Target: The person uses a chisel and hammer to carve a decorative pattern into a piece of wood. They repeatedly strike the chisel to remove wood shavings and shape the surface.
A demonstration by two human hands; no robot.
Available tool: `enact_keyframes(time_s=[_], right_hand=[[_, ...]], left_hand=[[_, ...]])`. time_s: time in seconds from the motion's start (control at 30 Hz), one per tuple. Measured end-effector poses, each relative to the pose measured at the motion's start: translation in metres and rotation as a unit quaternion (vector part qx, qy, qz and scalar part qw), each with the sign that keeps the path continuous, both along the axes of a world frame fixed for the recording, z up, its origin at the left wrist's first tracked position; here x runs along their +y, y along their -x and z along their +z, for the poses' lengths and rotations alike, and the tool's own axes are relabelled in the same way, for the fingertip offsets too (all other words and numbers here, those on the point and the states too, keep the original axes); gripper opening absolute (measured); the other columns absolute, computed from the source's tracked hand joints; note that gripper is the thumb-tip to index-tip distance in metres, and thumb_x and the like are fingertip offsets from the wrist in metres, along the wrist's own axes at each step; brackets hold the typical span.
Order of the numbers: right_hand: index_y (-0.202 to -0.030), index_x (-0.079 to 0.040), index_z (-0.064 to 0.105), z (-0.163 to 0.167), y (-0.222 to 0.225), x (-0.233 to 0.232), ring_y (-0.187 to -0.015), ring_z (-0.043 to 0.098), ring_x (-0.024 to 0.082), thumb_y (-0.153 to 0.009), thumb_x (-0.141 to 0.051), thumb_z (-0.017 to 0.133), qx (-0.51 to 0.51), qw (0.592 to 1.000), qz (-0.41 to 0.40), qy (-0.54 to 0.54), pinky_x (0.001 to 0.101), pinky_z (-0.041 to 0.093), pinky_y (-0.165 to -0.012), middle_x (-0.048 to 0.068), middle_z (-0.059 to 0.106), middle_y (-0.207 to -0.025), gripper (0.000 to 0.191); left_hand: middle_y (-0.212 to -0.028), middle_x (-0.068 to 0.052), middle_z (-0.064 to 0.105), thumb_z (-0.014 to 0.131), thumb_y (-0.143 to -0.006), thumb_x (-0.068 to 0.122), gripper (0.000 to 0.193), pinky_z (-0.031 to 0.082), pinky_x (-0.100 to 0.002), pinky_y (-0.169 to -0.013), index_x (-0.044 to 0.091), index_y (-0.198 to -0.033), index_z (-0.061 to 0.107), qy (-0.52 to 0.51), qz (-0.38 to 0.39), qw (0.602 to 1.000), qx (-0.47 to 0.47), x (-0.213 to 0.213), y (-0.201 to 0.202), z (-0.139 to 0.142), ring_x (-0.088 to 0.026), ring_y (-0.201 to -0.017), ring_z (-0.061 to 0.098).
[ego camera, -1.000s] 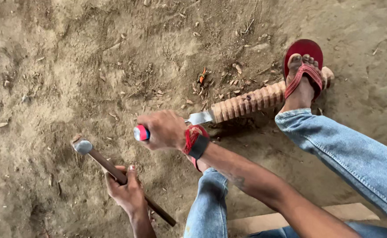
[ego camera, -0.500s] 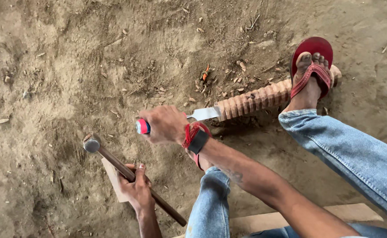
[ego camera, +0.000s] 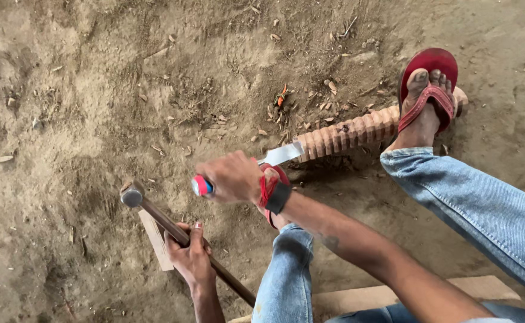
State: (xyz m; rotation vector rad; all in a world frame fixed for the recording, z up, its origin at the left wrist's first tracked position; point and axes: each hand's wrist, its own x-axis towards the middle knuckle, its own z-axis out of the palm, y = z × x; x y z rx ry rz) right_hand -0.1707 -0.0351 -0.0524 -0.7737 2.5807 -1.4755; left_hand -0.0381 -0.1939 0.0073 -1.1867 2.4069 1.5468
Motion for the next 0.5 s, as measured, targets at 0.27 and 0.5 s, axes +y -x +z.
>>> enact_keyframes(time_s=[0.27, 0.5], right_hand=[[-0.087, -0.014, 0.06, -0.002, 0.005, -0.003, -0.055, 0.062, 0.021, -0.079, -0.021, 0.072, -0.021, 1.0, -0.021, -0.009, 0.0391, 0.051, -0.049, 0.003, 0.066, -0.07, 0.016], [-0.089, -0.014, 0.064, 0.007, 0.007, -0.003, -0.058, 0.066, 0.028, -0.071, -0.02, 0.072, -0.023, 0.999, -0.022, -0.035, 0.0468, 0.053, -0.052, 0.007, 0.067, -0.069, 0.021]], left_hand=[[-0.074, -0.004, 0.057, 0.067, -0.094, 0.006, 0.016, 0.039, -0.024, -0.034, 0.011, -0.094, 0.052, -0.06, 0.104, 0.982, 0.146, -0.004, 0.004, 0.019, -0.01, -0.048, 0.047], [-0.073, -0.011, 0.059, 0.074, -0.09, 0.005, 0.019, 0.046, -0.027, -0.053, 0.005, -0.1, 0.058, 0.168, -0.268, 0.948, 0.037, 0.005, 0.003, 0.016, -0.016, -0.063, 0.055]])
